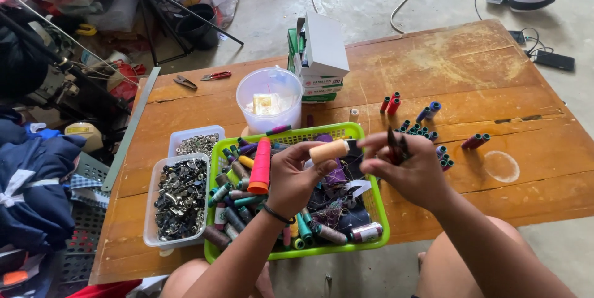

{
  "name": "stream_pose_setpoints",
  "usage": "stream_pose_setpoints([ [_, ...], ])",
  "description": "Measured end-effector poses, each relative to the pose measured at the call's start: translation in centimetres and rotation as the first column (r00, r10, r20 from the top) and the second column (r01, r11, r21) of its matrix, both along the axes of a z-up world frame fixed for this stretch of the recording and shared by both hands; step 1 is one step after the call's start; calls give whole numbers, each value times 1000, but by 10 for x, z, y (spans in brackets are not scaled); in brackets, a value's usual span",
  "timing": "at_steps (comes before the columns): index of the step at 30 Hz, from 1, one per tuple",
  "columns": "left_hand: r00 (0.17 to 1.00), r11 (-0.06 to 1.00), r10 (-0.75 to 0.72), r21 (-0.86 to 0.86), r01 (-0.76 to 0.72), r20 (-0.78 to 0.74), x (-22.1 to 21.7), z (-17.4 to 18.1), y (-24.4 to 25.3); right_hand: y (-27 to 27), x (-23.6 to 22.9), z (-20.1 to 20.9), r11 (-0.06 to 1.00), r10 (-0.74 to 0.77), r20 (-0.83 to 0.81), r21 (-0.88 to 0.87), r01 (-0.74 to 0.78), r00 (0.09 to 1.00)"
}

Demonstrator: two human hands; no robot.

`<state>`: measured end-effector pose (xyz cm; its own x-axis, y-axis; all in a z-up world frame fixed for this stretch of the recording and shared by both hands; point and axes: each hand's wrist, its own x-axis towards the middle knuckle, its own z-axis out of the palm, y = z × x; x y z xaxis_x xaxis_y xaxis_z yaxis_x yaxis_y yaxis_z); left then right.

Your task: The person sits at a low wooden table and uses scissors to cut the ends of various colored thread spools. They pick up spools from a green basket, trim the thread, and place the spools on the table.

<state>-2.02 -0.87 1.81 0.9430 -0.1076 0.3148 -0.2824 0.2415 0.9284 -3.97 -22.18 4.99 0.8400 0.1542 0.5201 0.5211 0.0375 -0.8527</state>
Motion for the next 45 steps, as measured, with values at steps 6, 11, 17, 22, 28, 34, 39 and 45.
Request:
stream_pose_setpoints([
  [6,994,994,-110,22,110,-5,1,-16,-4,13,3,-15,981,-121,-116,-169,100,986],
  [11,994,998,-50,-37,46,-102,6,-15,-1,2,6,1,976,-197,-120,-123,182,973],
  [17,934,484,-312,875,-3,175,3,-12,13,-5,10,-2,934,-356,-222,-92,344,907],
  [22,804,219,-264,845,-488,533,0,-14,5,-8,15,-8,925,-378,-214,-132,357,901],
  [28,664,323,-194,686,-652,722,15,-32,5,-26,48,-7,882,-412,-51,-274,384,910],
  [34,681,278,-215,713,-644,700,21,-41,9,-52,145,-65,597,-546,85,-658,459,833],
  [39,682,285,-228,718,-635,694,26,-48,10,-60,188,-107,346,-640,-39,-906,243,767],
  [45,733,389,-140,717,-578,666,30,-47,10,-57,167,-75,474,-493,106,-799,369,864],
])
